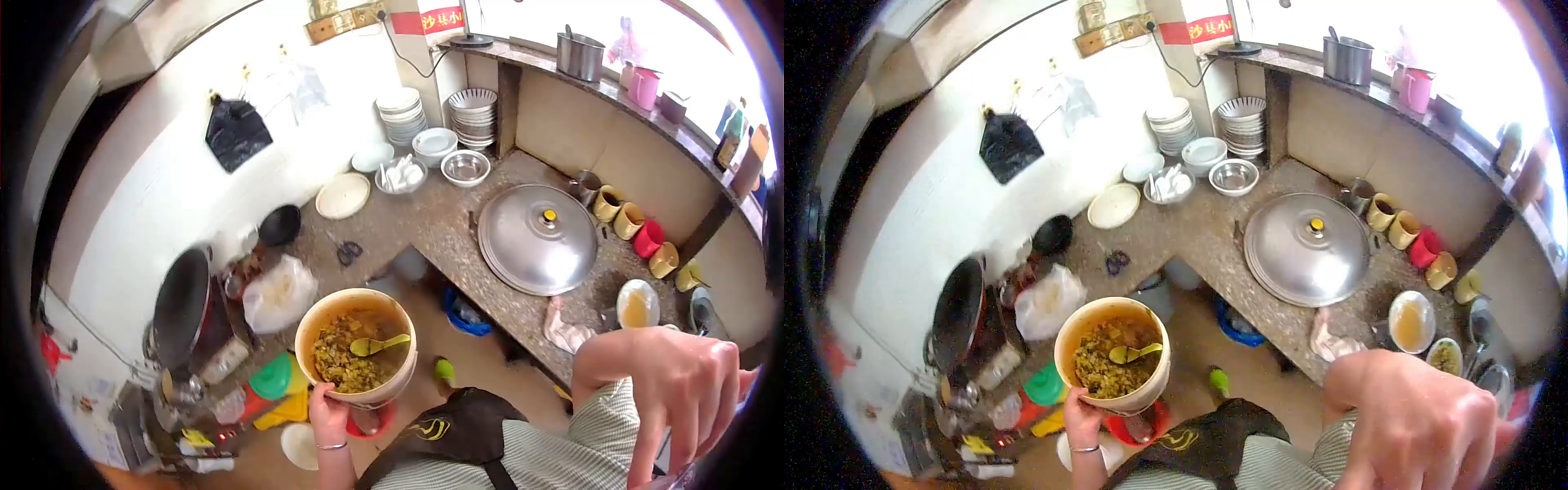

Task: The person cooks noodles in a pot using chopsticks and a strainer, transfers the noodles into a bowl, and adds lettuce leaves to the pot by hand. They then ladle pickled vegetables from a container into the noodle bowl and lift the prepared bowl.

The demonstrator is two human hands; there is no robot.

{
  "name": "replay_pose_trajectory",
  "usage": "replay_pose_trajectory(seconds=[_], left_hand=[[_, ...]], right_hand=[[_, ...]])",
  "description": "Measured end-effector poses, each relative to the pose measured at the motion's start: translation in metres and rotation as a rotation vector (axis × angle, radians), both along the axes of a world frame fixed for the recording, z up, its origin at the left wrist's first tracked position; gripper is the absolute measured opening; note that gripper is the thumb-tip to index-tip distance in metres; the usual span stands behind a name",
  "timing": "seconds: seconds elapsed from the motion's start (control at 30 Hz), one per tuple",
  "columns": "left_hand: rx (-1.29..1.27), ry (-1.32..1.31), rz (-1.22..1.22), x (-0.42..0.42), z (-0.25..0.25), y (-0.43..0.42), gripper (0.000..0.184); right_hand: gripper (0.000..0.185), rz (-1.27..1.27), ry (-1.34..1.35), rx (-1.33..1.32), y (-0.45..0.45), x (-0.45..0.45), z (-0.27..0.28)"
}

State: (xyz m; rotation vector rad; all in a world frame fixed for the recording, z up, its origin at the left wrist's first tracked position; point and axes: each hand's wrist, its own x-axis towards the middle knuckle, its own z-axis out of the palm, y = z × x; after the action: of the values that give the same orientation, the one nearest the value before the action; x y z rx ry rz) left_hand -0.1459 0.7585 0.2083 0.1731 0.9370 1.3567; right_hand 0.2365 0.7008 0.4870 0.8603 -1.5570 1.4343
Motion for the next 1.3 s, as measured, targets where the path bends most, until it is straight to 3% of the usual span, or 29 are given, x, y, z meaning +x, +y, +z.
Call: replay_pose_trajectory(seconds=[0.1,0.27,0.4,0.6,0.67,0.73,0.87,1.03,1.1,1.17,1.23,1.3], left_hand=[[0.030,0.013,0.024,-0.003,0.021,0.082,0.039],[-0.028,0.030,0.116,-0.028,0.014,0.217,0.029],[-0.044,-0.025,0.074,-0.026,0.007,0.344,0.025],[-0.178,0.017,0.010,-0.008,-0.027,0.521,0.018],[-0.209,0.028,0.064,0.002,-0.051,0.570,0.017],[-0.243,0.051,0.020,0.002,-0.084,0.608,0.017],[-0.152,0.086,-0.004,0.009,-0.122,0.634,0.015],[-0.180,0.292,0.116,0.026,-0.121,0.607,0.023],[-0.171,0.068,-0.096,0.027,-0.141,0.578,0.032],[-0.302,0.267,-0.288,0.051,-0.173,0.559,0.028],[0.129,0.588,-0.693,0.102,-0.123,0.566,0.016],[0.683,0.914,-0.679,0.144,-0.115,0.602,0.011]], right_hand=[[0.065,-0.030,0.035,0.131,0.072,-0.004,0.009],[0.066,-0.140,0.089,-0.020,0.170,-0.025,0.020],[0.064,-0.273,0.039,0.026,0.238,-0.029,0.028],[0.058,-0.512,-0.022,-0.073,0.319,-0.045,0.028],[0.052,-0.807,-0.004,-0.347,0.331,-0.054,0.029],[0.049,-0.844,-0.008,-0.399,0.352,-0.054,0.027],[0.041,-0.893,0.073,-0.411,0.388,-0.063,0.015],[0.038,-0.902,0.058,-0.522,0.418,-0.066,0.012],[0.037,-0.903,0.078,-0.494,0.422,-0.059,0.004],[0.041,-0.926,-0.026,-0.501,0.420,-0.046,-0.003],[0.045,-0.941,-0.124,-0.508,0.413,-0.032,-0.010],[0.050,-0.956,-0.217,-0.502,0.407,-0.024,-0.018]])
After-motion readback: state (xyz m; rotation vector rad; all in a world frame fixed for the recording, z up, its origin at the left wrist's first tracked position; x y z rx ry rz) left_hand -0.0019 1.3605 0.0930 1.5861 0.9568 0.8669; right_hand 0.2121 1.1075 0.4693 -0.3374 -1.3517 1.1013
